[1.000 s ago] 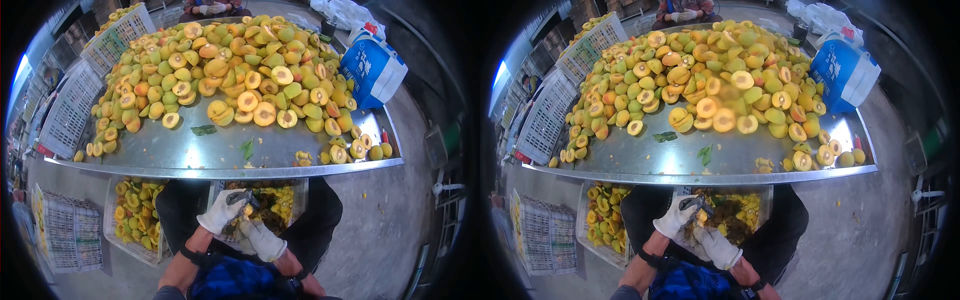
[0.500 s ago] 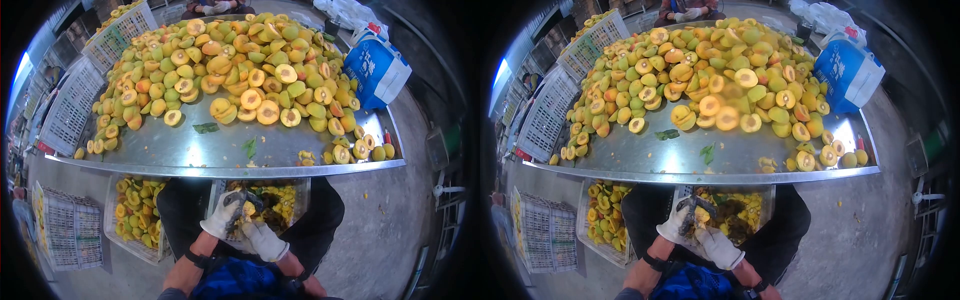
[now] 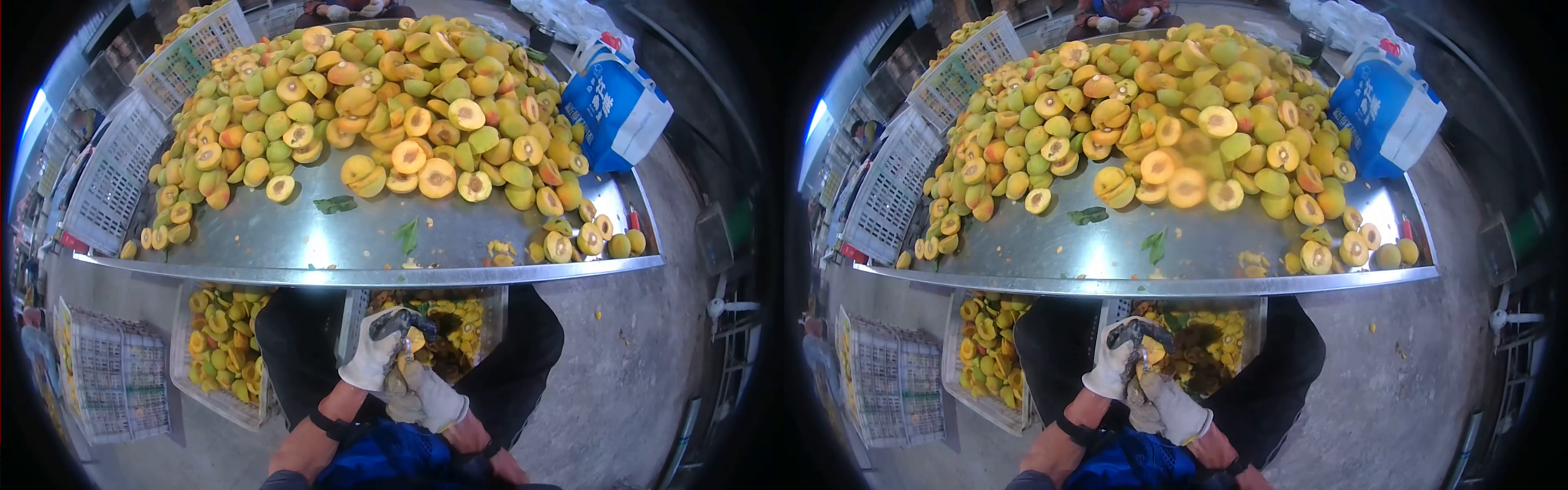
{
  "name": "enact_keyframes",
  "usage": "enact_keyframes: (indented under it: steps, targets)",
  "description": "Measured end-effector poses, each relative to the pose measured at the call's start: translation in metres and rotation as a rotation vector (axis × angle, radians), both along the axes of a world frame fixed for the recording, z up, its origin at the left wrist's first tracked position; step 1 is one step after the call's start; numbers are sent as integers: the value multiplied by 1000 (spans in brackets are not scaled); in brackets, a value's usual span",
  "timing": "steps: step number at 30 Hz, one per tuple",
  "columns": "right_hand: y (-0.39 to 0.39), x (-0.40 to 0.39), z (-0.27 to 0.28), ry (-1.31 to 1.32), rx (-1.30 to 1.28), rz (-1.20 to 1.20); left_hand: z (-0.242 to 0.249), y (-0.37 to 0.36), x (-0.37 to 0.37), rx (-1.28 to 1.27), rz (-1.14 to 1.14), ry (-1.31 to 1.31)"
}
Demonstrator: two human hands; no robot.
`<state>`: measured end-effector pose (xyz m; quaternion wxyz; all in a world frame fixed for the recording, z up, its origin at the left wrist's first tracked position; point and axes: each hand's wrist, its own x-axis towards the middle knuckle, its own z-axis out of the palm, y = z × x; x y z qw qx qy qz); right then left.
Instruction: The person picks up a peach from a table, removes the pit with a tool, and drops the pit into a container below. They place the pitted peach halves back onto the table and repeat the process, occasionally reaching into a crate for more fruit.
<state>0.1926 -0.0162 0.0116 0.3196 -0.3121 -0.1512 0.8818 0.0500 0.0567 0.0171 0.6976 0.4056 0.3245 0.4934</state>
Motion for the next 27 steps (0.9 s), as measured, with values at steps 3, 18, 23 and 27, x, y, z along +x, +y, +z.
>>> enact_keyframes:
  steps: [3,18,23,27]
  targets:
    - [9,0,11,-274,153,64,-25,-6,3,-130,141,-98]
    - [19,29,-52,-1066,255,218,88,-2,-153,423,612,1805]
    - [20,17,-49,-1023,397,77,118,84,-126,475,505,1403]
    - [10,24,-54,-1035,379,177,76,198,-87,577,410,1410]
